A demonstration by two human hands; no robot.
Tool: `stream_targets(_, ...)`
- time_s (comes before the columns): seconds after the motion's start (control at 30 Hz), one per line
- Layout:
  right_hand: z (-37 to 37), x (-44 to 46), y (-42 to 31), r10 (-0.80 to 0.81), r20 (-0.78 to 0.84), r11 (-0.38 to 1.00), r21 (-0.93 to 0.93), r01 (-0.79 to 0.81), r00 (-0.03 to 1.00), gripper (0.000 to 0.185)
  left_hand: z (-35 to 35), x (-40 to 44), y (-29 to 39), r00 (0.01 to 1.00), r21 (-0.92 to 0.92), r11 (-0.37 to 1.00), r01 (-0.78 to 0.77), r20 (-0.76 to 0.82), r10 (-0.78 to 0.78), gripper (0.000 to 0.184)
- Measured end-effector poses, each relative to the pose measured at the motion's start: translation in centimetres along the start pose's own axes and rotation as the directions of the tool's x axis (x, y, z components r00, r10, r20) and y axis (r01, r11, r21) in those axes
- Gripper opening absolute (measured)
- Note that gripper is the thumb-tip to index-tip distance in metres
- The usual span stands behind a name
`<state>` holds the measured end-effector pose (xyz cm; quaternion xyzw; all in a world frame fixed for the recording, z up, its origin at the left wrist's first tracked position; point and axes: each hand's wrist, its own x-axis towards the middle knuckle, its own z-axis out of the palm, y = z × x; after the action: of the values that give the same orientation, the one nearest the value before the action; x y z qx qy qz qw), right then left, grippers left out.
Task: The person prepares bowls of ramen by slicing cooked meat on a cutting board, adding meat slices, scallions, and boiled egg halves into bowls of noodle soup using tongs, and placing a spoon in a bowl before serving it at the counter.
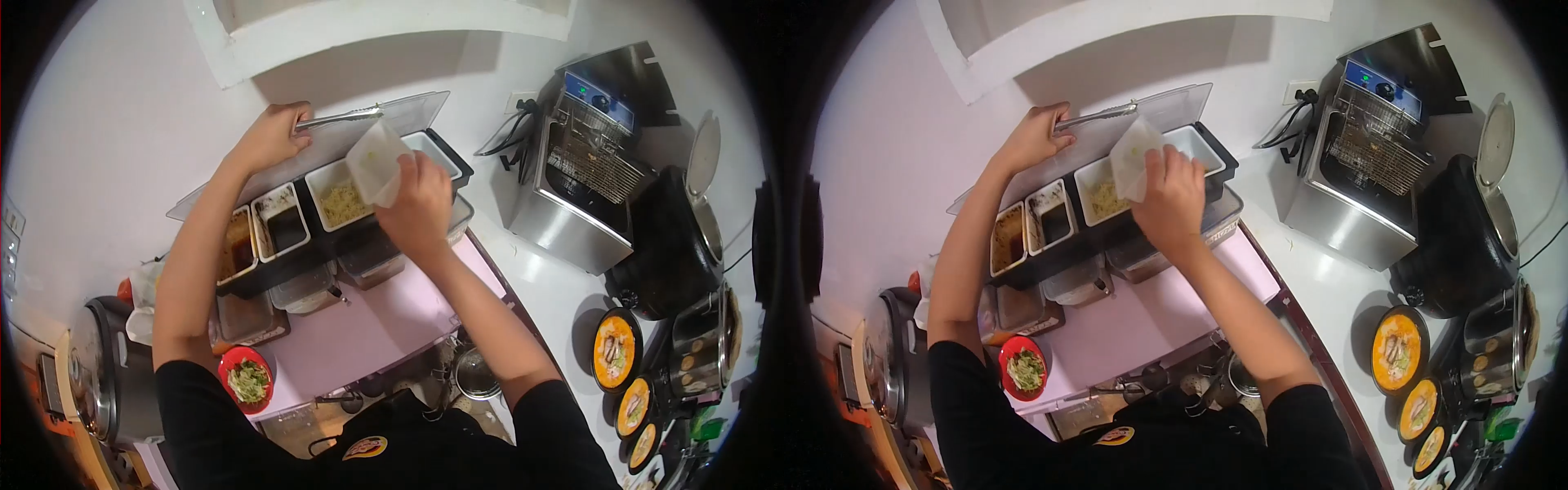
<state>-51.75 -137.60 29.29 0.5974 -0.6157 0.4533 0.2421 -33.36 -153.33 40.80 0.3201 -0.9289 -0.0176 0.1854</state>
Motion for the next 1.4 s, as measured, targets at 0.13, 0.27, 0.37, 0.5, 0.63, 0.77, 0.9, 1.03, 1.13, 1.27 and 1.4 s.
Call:
stream_targets(0.13, 2.0, -0.6, -1.7, 0.193, 0.113, 0.971, 0.119, -0.207, 0.975, 0.074, -0.1, 0.8, -1.1, 0.997, -0.077, 0.996, -0.044, -0.072, 0.039, 0.035)
stream_targets(0.27, 2.2, -0.8, -0.1, 0.166, 0.123, 0.982, 0.068, -0.175, 0.978, 0.067, -0.2, 0.5, -1.1, 0.992, -0.020, 0.997, -0.079, -0.102, 0.077, 0.038)
stream_targets(0.37, 0.9, 1.7, 3.8, 0.313, 0.486, 0.941, -0.275, -0.197, 0.816, 0.050, -0.4, 0.5, -0.2, 0.999, -0.043, 0.998, 0.037, 0.031, -0.036, 0.036)
stream_targets(0.5, 0.2, 6.1, 4.0, 0.341, 0.735, 0.923, -0.379, -0.062, 0.586, 0.032, 0.6, 0.6, -0.9, 0.997, -0.058, 0.996, -0.062, -0.054, 0.059, 0.034)
stream_targets(0.63, -1.9, 9.0, 2.0, 0.369, 0.659, 0.896, -0.440, -0.063, 0.656, 0.025, 0.0, 1.1, -1.2, 0.992, -0.068, 0.995, -0.076, -0.107, 0.068, 0.032)
stream_targets(0.77, -0.5, 7.5, 3.9, 0.387, 0.616, 0.897, -0.422, -0.127, 0.687, 0.024, 0.0, 1.3, -0.9, 0.996, -0.148, 0.989, -0.025, -0.089, 0.012, 0.032)
stream_targets(0.9, 0.7, 4.4, 4.1, 0.369, 0.591, 0.913, -0.375, -0.161, 0.717, 0.020, 0.7, 1.4, -0.5, 0.996, -0.244, 0.969, -0.031, -0.084, 0.011, 0.034)
stream_targets(1.03, 0.4, 5.3, 4.0, 0.350, 0.533, 0.926, -0.319, -0.201, 0.770, 0.019, 0.4, 1.1, -0.1, 0.997, -0.094, 0.995, -0.039, -0.069, 0.032, 0.034)
stream_targets(1.13, -1.5, 6.2, 4.1, 0.316, 0.458, 0.942, -0.254, -0.218, 0.831, 0.018, 0.1, 1.2, -0.4, 0.995, -0.067, 0.996, -0.050, -0.086, 0.045, 0.031)
stream_targets(1.27, -10.0, 2.6, 2.4, 0.004, 0.255, 0.998, -0.055, 0.011, 0.967, 0.008, -0.4, -0.1, 1.9, 0.998, -0.035, 0.998, 0.048, -0.026, -0.049, 0.027)
stream_targets(1.4, -17.3, -6.1, 5.8, -0.203, 0.246, 0.977, -0.012, 0.213, 0.948, 0.008, 4.7, -3.7, 4.6, 0.997, -0.067, 0.997, -0.039, -0.072, 0.034, 0.024)
